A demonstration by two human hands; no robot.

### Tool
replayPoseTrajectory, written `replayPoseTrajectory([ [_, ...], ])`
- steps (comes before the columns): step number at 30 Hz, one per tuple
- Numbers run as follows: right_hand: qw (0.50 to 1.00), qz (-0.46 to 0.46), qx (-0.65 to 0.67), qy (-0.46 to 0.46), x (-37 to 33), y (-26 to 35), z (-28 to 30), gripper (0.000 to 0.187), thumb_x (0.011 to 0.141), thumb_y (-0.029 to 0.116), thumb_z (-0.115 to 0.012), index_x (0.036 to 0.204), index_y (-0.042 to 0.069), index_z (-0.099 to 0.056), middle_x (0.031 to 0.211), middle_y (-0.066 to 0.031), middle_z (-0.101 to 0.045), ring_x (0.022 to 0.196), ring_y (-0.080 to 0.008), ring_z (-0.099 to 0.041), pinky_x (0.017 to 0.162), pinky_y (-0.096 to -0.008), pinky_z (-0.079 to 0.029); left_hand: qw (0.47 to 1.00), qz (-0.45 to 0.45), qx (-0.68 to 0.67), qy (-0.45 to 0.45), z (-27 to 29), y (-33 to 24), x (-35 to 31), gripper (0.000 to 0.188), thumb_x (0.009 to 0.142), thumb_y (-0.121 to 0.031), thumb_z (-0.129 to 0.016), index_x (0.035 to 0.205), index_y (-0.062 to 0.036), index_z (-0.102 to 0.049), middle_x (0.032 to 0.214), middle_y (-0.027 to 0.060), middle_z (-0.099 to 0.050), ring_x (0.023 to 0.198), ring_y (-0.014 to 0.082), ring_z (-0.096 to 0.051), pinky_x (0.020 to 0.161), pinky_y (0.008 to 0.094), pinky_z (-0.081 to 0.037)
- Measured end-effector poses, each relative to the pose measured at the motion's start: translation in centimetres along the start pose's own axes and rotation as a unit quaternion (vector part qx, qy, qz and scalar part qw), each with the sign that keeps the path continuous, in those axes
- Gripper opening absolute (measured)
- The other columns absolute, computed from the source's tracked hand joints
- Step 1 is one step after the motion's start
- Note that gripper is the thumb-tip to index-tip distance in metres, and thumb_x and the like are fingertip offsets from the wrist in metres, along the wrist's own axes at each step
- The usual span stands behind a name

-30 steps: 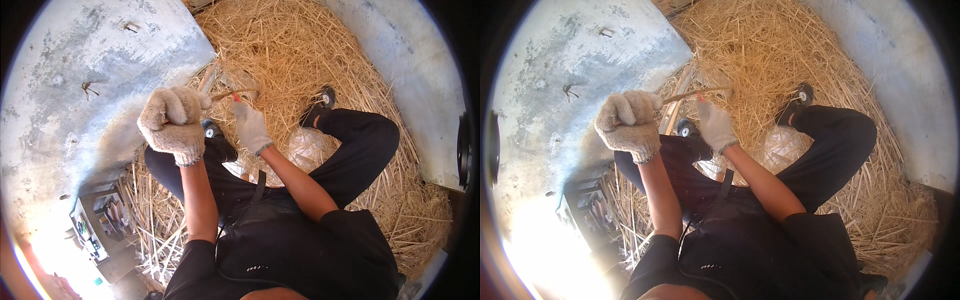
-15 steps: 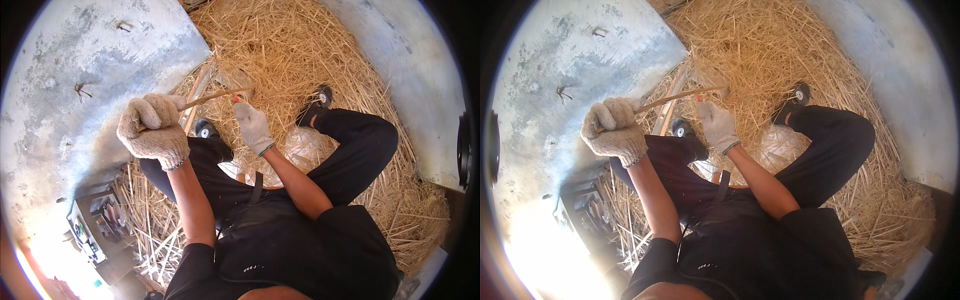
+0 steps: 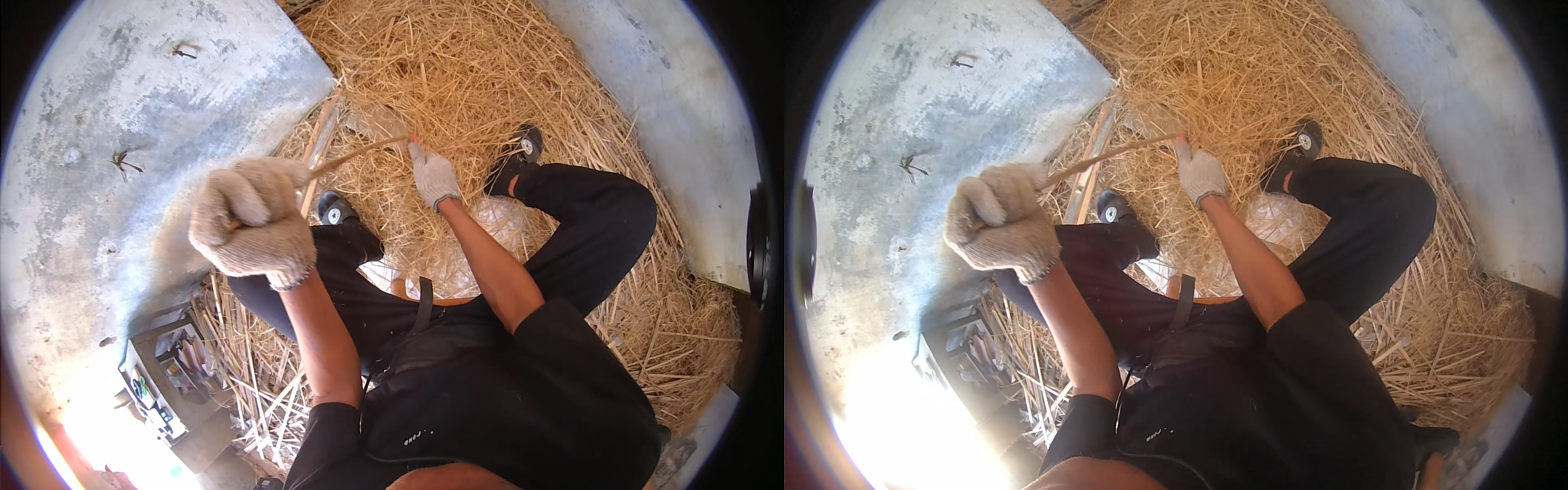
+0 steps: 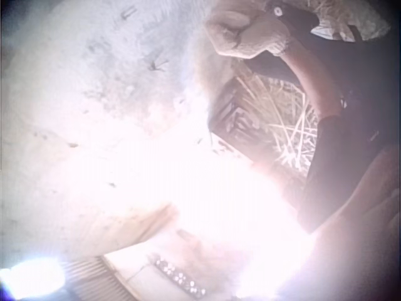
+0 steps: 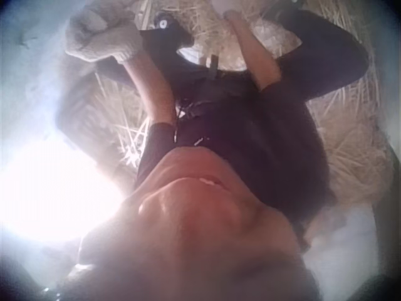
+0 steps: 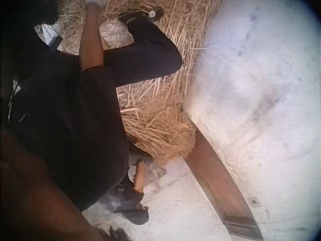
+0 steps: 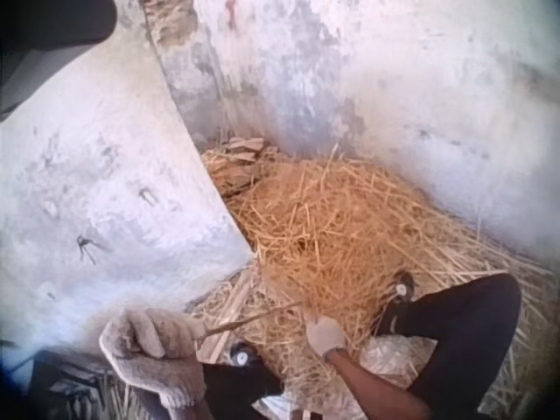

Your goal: The person strips bark from a wooden branch using a small knife.

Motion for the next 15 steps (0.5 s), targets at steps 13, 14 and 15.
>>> replayPoseTrajectory([
  [13,0.968,-0.148,-0.161,0.123,5.7,-8.6,-4.0,0.078,0.102,0.061,-0.021,0.124,0.001,-0.065,0.125,-0.0295,-0.062,0.121,-0.0435,-0.058,0.102,-0.0496,-0.044,0.999,0.027,-0.026,-0.023,1.0,0.0,-0.1,0.042,0.091,-0.029,-0.045,0.052,-0.0167,-0.036,0.046,0.0013,-0.029,0.04,0.0169,-0.026,0.048,0.0379,-0.03],
  [14,0.96,-0.158,-0.174,0.151,4.9,-8.1,-3.6,0.077,0.102,0.06,-0.021,0.126,0.001,-0.064,0.127,-0.0297,-0.061,0.122,-0.0439,-0.057,0.103,-0.0497,-0.044,0.998,0.026,-0.04,-0.03,1.4,-0.1,0.1,0.042,0.091,-0.029,-0.045,0.052,-0.0166,-0.036,0.046,0.0013,-0.029,0.04,0.0168,-0.026,0.048,0.0375,-0.029],
  [15,0.975,-0.132,-0.134,0.118,4.1,-7.0,-2.7,0.081,0.101,0.063,-0.022,0.123,-0.002,-0.065,0.121,-0.0301,-0.064,0.118,-0.0444,-0.059,0.1,-0.049,-0.045,0.997,0.029,-0.056,-0.039,1.8,0.0,0.1,0.042,0.091,-0.029,-0.045,0.052,-0.0164,-0.036,0.046,0.0012,-0.029,0.04,0.0167,-0.026,0.048,0.0372,-0.028],
])
Point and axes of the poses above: each hand's wrist, its own x-axis towards the middle knuckle, its own z-axis out of the back of the hand, y = z × x, the point moved 4 cm from there along x, towards the middle knuckle
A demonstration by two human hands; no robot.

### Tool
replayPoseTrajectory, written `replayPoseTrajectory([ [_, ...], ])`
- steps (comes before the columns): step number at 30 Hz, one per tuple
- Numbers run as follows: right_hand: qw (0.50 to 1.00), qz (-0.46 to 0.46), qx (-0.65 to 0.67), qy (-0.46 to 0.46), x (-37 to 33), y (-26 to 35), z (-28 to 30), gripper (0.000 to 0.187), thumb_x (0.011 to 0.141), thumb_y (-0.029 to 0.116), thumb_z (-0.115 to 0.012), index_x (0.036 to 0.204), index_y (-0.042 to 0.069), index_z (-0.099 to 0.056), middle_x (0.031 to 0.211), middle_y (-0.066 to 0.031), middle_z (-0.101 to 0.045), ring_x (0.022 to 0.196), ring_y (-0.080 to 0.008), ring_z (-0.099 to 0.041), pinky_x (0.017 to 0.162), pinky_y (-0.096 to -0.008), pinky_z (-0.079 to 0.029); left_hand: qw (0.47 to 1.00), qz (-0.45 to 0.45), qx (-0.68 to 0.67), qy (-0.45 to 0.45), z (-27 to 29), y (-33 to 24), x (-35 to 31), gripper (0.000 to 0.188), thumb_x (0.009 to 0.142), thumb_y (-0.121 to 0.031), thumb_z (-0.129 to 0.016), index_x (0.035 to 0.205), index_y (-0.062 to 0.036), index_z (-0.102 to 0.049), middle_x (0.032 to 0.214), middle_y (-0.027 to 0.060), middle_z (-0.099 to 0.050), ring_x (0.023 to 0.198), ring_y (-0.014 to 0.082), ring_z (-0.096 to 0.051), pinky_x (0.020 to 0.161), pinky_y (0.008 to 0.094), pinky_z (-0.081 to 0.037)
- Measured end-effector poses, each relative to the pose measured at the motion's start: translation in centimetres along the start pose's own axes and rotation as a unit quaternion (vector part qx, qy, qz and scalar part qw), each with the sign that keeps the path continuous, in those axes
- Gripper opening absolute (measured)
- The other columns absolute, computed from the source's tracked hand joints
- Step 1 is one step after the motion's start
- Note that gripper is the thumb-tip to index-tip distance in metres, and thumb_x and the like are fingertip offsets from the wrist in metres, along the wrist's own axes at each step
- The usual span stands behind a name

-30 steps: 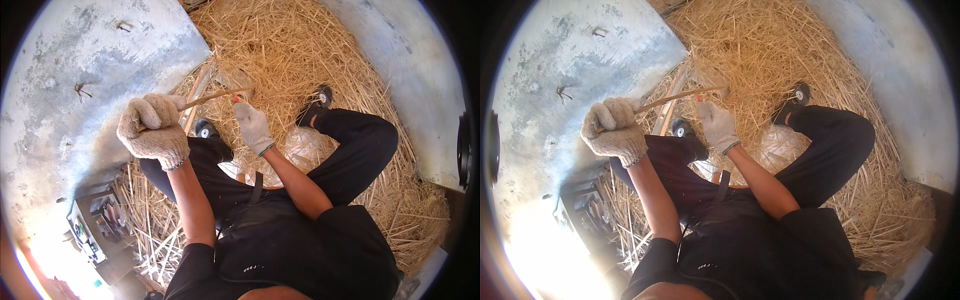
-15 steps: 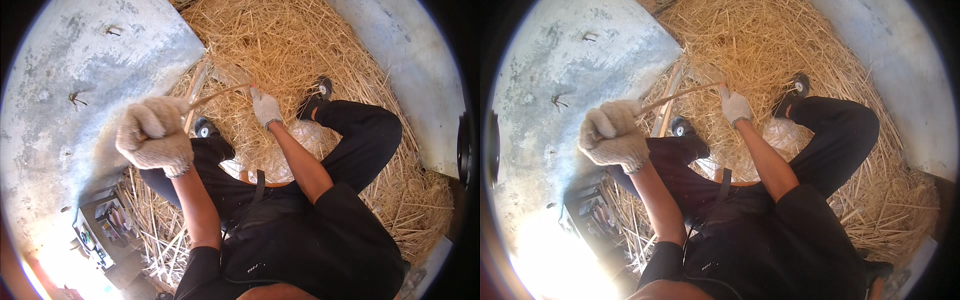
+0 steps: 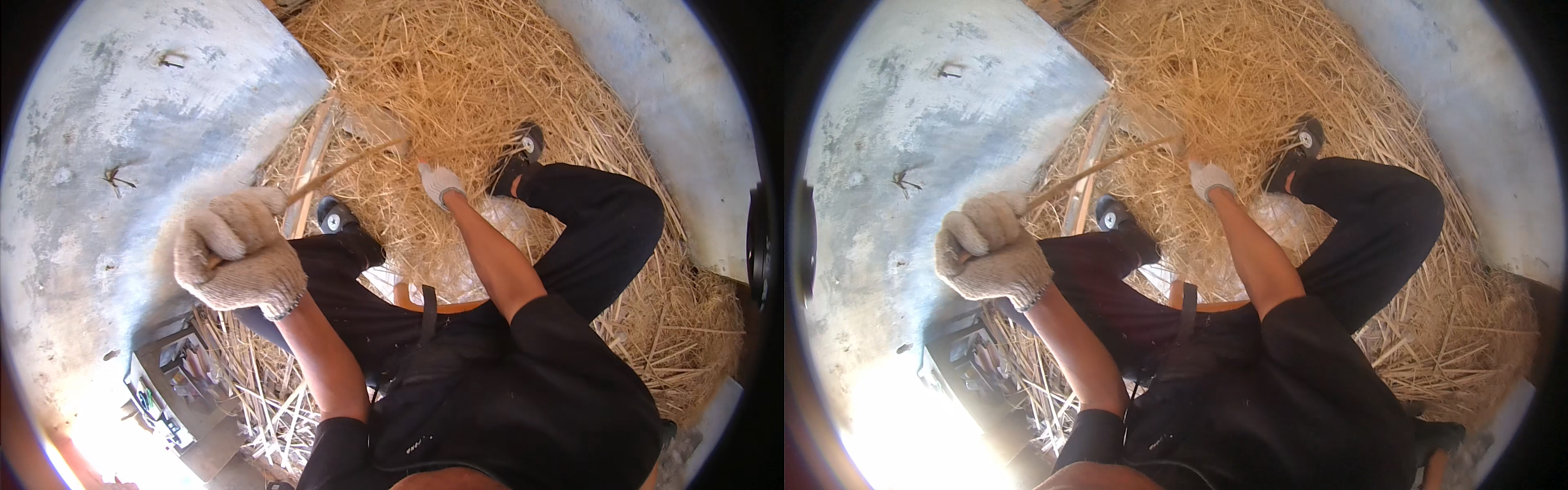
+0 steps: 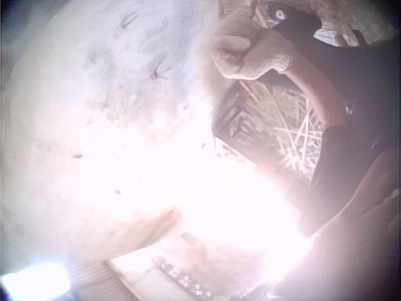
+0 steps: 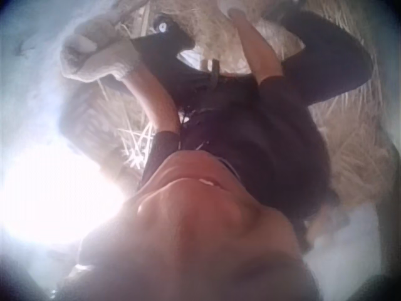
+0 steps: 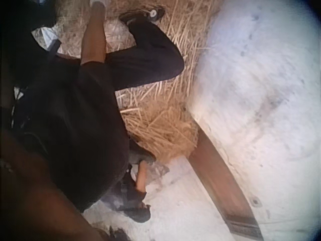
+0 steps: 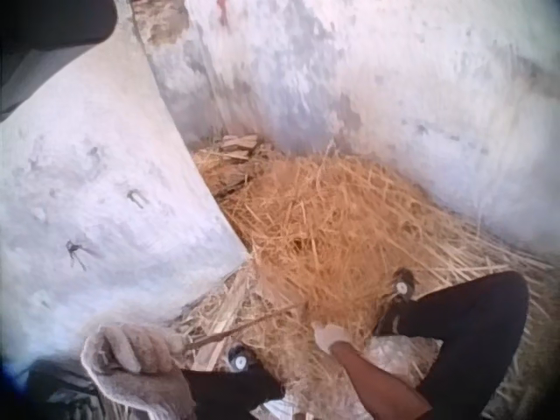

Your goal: The person strips bark from a wooden branch using a small knife.

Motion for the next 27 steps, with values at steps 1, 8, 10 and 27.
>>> replayPoseTrajectory([
  [1,0.998,0.023,0.042,-0.033,-1.5,0.9,0.7,0.085,0.1,0.066,-0.023,0.119,-0.005,-0.066,0.116,-0.0305,-0.066,0.114,-0.045,-0.061,0.098,-0.0483,-0.046,0.997,0.026,-0.052,0.05,0.6,0.3,0.4,0.041,0.091,-0.029,-0.045,0.052,-0.0161,-0.036,0.047,0.0014,-0.03,0.042,0.0162,-0.027,0.05,0.0364,-0.027],
  [8,0.92,0.312,0.238,0.009,-19.3,12.0,8.3,0.076,0.098,0.065,-0.043,0.101,-0.007,-0.067,0.085,-0.0293,-0.067,0.082,-0.0443,-0.066,0.076,-0.0482,-0.05,0.998,0.028,-0.001,0.062,0.8,0.0,0.2,0.04,0.09,-0.03,-0.047,0.053,-0.016,-0.04,0.048,0.0024,-0.033,0.043,0.0183,-0.031,0.054,0.04,-0.036],
  [10,0.907,0.359,0.218,-0.02,-20.9,12.0,7.4,0.076,0.099,0.064,-0.042,0.095,-0.007,-0.067,0.079,-0.0276,-0.066,0.08,-0.0442,-0.066,0.075,-0.0482,-0.05,0.994,0.027,-0.013,0.104,0.7,0.3,0.2,0.041,0.091,-0.03,-0.045,0.054,-0.0148,-0.042,0.048,0.0042,-0.035,0.043,0.0205,-0.034,0.056,0.0441,-0.043],
  [27,0.926,0.338,0.168,-0.025,-18.0,10.4,5.3,0.07,0.098,0.061,-0.049,0.111,-0.004,-0.069,0.067,-0.0207,-0.061,0.06,-0.0235,-0.055,0.061,-0.0397,-0.046,0.975,0.041,-0.049,0.212,0.4,0.5,-0.1,0.042,0.095,-0.037,-0.049,0.059,-0.015,-0.05,0.049,0.0012,-0.04,0.044,0.0177,-0.036,0.052,0.041,-0.038],
])
Point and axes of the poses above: each hand's wrist, its own x-axis towards the middle knuckle, its own z-axis out of the back of the hand, y = z × x, the point moved 4 cm from there along x, towards the middle knuckle
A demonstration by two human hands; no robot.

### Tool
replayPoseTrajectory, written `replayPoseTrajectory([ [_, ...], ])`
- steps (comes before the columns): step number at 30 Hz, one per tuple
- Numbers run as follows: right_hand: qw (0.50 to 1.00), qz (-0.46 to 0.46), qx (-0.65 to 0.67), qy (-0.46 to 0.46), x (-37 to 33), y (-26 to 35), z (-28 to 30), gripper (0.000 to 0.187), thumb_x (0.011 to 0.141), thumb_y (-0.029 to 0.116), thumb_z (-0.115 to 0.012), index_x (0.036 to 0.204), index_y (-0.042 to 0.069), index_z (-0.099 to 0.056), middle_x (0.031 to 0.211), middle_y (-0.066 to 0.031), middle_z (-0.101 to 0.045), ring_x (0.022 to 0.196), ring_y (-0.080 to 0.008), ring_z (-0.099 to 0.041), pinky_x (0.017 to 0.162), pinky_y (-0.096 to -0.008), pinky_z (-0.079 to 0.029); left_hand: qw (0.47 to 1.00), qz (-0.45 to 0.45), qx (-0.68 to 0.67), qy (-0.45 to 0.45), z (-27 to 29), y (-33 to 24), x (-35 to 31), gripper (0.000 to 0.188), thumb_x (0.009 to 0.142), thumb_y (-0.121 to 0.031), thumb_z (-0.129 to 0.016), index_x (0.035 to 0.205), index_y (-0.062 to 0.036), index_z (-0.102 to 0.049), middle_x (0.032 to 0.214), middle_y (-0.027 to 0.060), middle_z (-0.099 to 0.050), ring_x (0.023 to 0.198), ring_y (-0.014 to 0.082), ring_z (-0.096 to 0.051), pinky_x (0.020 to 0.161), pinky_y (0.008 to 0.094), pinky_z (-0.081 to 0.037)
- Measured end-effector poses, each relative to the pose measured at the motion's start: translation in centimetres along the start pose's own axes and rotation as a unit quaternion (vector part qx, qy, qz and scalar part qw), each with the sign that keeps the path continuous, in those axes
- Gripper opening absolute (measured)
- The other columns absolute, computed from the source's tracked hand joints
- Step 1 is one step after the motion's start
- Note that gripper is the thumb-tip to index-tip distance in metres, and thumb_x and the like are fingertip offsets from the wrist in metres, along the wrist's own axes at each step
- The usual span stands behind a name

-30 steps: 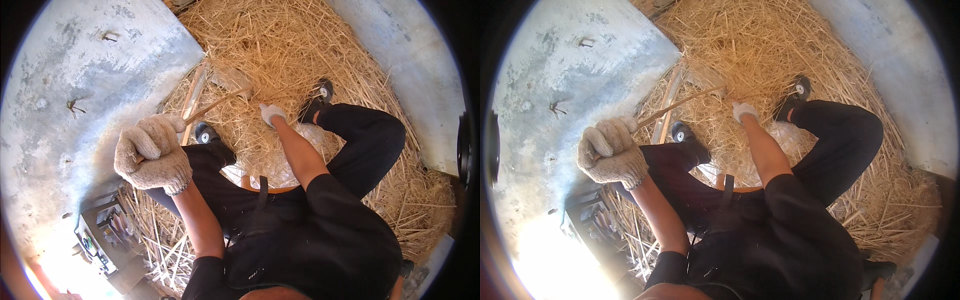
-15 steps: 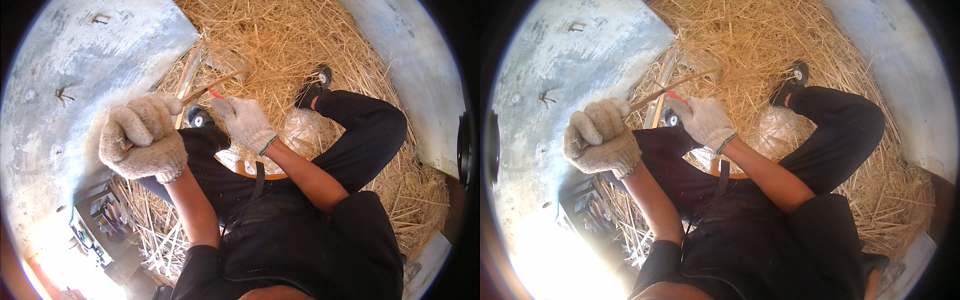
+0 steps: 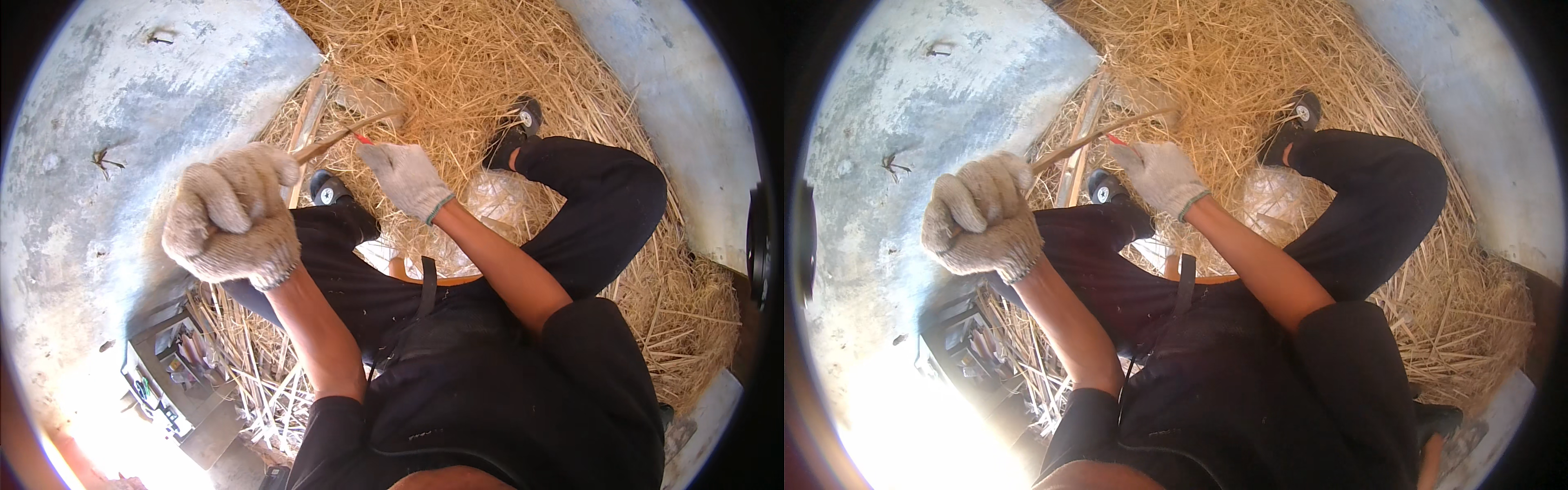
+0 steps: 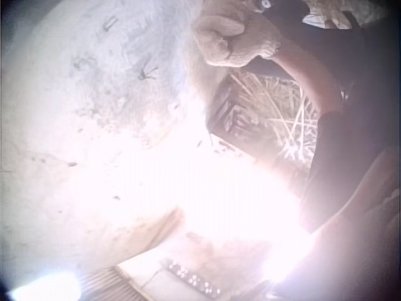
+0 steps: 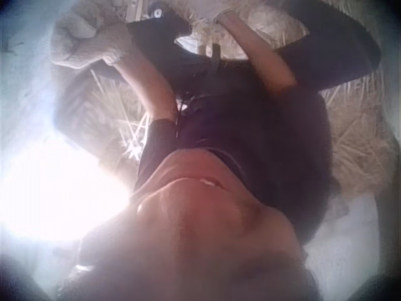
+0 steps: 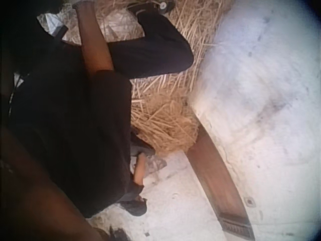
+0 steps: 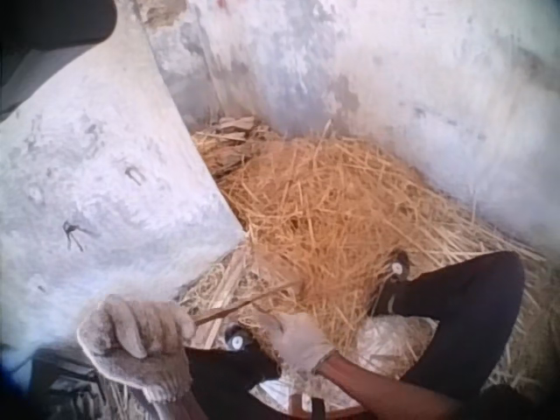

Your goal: The person strips bark from a wooden branch using a small knife.

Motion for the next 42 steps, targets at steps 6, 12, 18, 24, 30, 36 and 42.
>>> replayPoseTrajectory([
  [6,0.966,-0.215,-0.139,-0.023,-0.1,-15.4,1.3,0.093,0.095,0.076,-0.025,0.099,-0.003,-0.073,0.087,-0.0319,-0.068,0.092,-0.0453,-0.067,0.078,-0.0517,-0.048,0.999,0.009,-0.034,0.022,-1.3,0.2,-0.2,0.037,0.089,-0.03,-0.049,0.057,-0.012,-0.045,0.05,0.0038,-0.037,0.045,0.0213,-0.036,0.052,0.0441,-0.044],
  [12,0.982,-0.144,0.071,-0.096,-0.1,-4.2,1.8,0.083,0.097,0.071,-0.038,0.107,-0.005,-0.07,0.079,-0.0255,-0.067,0.079,-0.0281,-0.067,0.073,-0.0417,-0.049,0.999,0.003,-0.041,-0.023,1.0,-0.1,0.0,0.041,0.091,-0.034,-0.051,0.056,-0.0137,-0.047,0.047,0.0038,-0.039,0.042,0.0199,-0.036,0.052,0.042,-0.041],
  [18,0.999,-0.035,0.019,-0.026,0.2,-0.7,-1.5,0.073,0.099,0.065,-0.043,0.094,-0.004,-0.068,0.072,-0.0253,-0.063,0.074,-0.0311,-0.066,0.07,-0.0416,-0.05,0.992,-0.035,0.026,-0.114,0.3,-0.1,0.0,0.039,0.091,-0.028,-0.044,0.055,-0.0146,-0.04,0.044,0.004,-0.033,0.04,0.019,-0.031,0.049,0.0414,-0.038],
  [24,0.986,0.005,-0.144,-0.09,3.7,-1.0,-4.4,0.065,0.099,0.062,-0.042,0.089,0.003,-0.068,0.077,-0.0262,-0.067,0.076,-0.0453,-0.066,0.068,-0.0538,-0.052,0.975,-0.037,0.023,-0.218,2.8,-1.8,-0.1,0.038,0.084,-0.023,-0.043,0.049,-0.0196,-0.027,0.043,-0.0013,-0.023,0.041,0.0125,-0.015,0.046,0.0346,-0.018],
  [30,0.983,0.007,-0.154,-0.098,3.2,-1.4,-4.8,0.07,0.099,0.064,-0.037,0.089,0.003,-0.069,0.083,-0.0282,-0.067,0.083,-0.0485,-0.065,0.073,-0.0558,-0.05,0.98,-0.047,-0.059,-0.185,5.4,-1.6,-1.1,0.041,0.084,-0.026,-0.045,0.047,-0.0193,-0.028,0.041,-0.0011,-0.022,0.038,0.0143,-0.014,0.043,0.0354,-0.019],
  [36,0.995,-0.041,-0.073,-0.046,0.2,0.7,-2.9,0.08,0.098,0.069,-0.032,0.086,-0.001,-0.067,0.081,-0.0303,-0.064,0.084,-0.0505,-0.062,0.073,-0.0541,-0.048,0.983,-0.045,-0.015,-0.179,3.0,-1.8,-1.7,0.039,0.088,-0.024,-0.045,0.052,-0.0128,-0.033,0.045,0.0037,-0.028,0.038,0.0171,-0.023,0.04,0.0409,-0.039],
  [42,0.994,-0.044,-0.017,-0.1,-0.8,2.2,-1.1,0.084,0.098,0.07,-0.028,0.089,-0.004,-0.067,0.083,-0.0333,-0.063,0.089,-0.0521,-0.061,0.079,-0.0536,-0.047,0.983,-0.018,0.042,-0.178,-0.8,-1.1,0.8,0.04,0.09,-0.022,-0.044,0.054,-0.0131,-0.031,0.047,0.0024,-0.026,0.04,0.0156,-0.023,0.041,0.0378,-0.038],
])
Point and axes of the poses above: each hand's wrist, its own x-axis towards the middle knuckle, its own z-axis out of the back of the hand, y = z × x, the point moved 4 cm from there along x, towards the middle knuckle
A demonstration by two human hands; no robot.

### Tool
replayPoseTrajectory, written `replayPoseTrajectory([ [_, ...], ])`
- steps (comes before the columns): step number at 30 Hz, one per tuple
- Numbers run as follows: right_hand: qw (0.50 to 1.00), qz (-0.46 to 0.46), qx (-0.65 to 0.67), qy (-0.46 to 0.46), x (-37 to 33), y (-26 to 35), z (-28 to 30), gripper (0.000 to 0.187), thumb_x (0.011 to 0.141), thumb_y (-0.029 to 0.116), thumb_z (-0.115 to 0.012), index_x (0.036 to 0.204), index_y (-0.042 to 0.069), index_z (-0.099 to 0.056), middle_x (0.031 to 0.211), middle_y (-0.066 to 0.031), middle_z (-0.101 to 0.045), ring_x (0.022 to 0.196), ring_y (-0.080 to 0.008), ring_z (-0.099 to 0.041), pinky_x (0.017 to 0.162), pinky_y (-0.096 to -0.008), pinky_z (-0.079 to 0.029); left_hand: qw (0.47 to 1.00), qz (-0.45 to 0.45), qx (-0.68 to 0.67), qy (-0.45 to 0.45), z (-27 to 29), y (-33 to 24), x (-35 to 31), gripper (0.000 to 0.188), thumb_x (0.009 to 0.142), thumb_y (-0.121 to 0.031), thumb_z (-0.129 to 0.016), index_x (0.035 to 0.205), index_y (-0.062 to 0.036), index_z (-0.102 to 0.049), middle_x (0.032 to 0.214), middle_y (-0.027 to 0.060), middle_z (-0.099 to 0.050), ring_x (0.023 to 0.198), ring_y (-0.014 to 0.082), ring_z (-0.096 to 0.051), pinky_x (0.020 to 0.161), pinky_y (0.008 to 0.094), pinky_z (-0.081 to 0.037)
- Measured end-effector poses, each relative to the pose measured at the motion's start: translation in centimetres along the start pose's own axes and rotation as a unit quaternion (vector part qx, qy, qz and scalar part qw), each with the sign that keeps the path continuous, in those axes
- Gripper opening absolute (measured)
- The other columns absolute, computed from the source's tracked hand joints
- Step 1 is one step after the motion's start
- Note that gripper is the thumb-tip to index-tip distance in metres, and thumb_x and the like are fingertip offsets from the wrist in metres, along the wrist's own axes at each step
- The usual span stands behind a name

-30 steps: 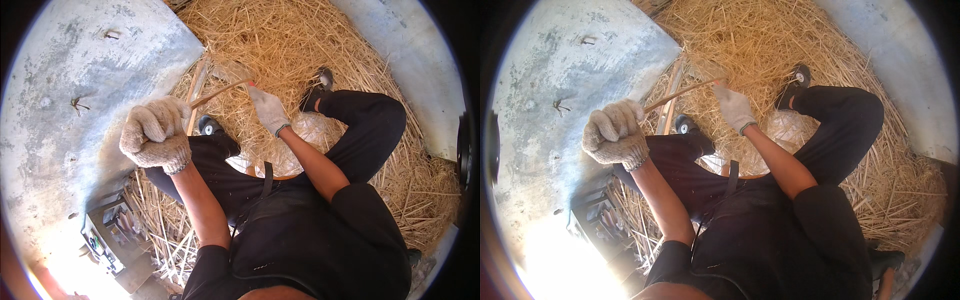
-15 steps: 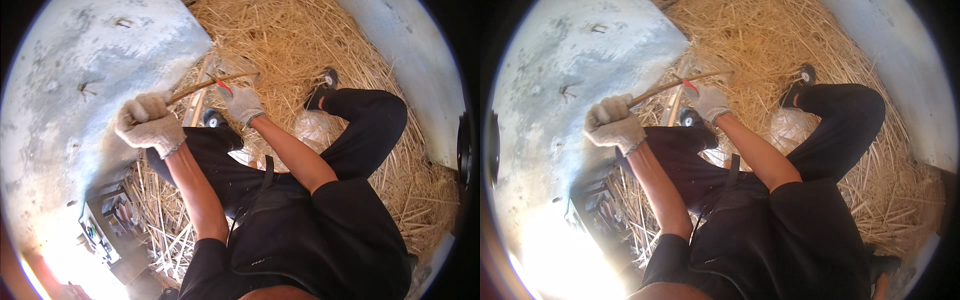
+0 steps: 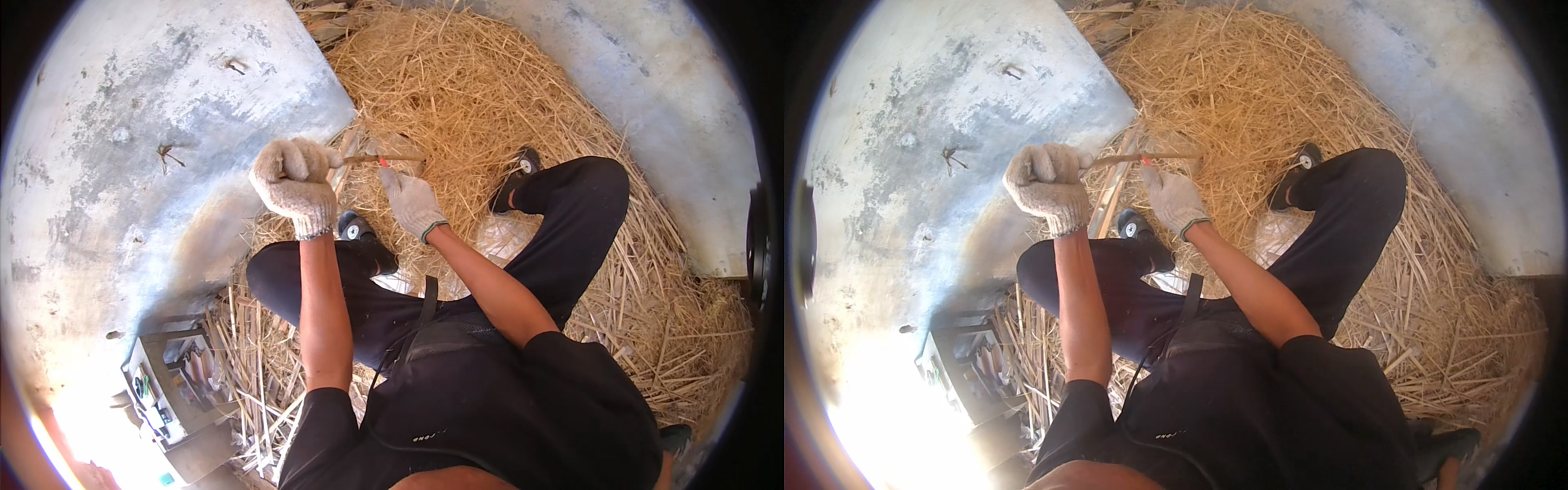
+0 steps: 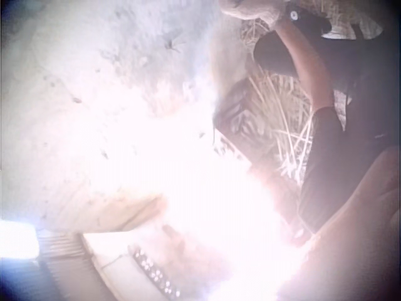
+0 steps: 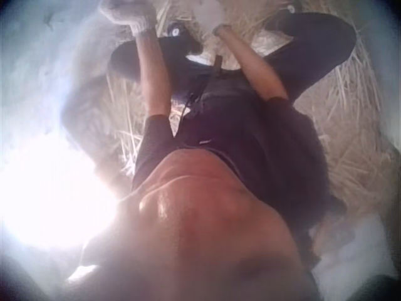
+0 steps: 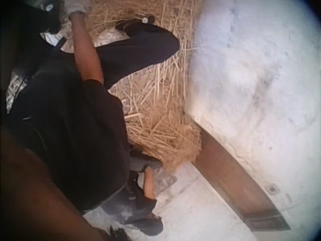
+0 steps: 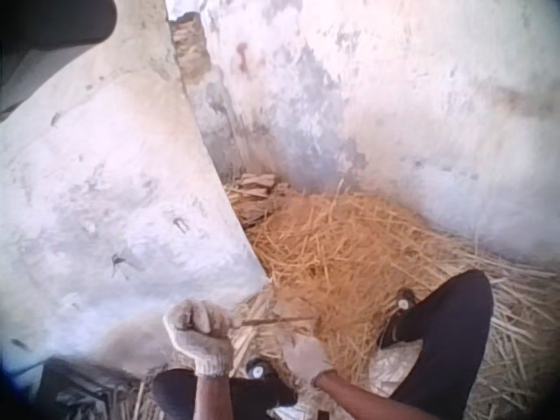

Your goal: The person strips bark from a wooden branch using a small knife.

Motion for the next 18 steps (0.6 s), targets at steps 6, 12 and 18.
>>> replayPoseTrajectory([
  [6,0.984,-0.128,-0.128,0.006,3.3,-9.7,-0.1,0.089,0.099,0.07,-0.022,0.094,-0.004,-0.07,0.091,-0.0348,-0.064,0.095,-0.0525,-0.061,0.086,-0.0553,-0.047,0.998,0.048,-0.028,-0.007,-0.9,0.9,1.3,0.038,0.088,-0.018,-0.045,0.052,-0.0145,-0.031,0.048,0.002,-0.026,0.042,0.0173,-0.027,0.04,0.0376,-0.036],
  [12,0.979,-0.147,-0.135,-0.037,2.4,-13.0,0.8,0.084,0.1,0.067,-0.026,0.109,-0.005,-0.068,0.093,-0.0353,-0.065,0.096,-0.0514,-0.063,0.083,-0.0548,-0.048,0.999,-0.018,0.014,0.033,-2.4,1.0,0.9,0.04,0.093,-0.023,-0.046,0.055,-0.0128,-0.039,0.049,0.0021,-0.033,0.041,0.0181,-0.032,0.041,0.0387,-0.042],
  [18,0.997,-0.018,0.069,-0.003,0.7,-2.9,1.2,0.066,0.1,0.057,-0.045,0.116,-0.004,-0.066,0.087,-0.0303,-0.068,0.084,-0.0399,-0.069,0.071,-0.0405,-0.051,1.0,0.001,0.0,-0.022,-0.9,1.2,2.3,0.039,0.09,-0.025,-0.044,0.054,-0.0143,-0.034,0.048,0.0013,-0.027,0.04,0.0166,-0.023,0.041,0.0392,-0.034],
])
Point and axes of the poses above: each hand's wrist, its own x-axis towards the middle knuckle, its own z-axis out of the back of the hand, y = z × x, the point moved 4 cm from there along x, towards the middle knuckle
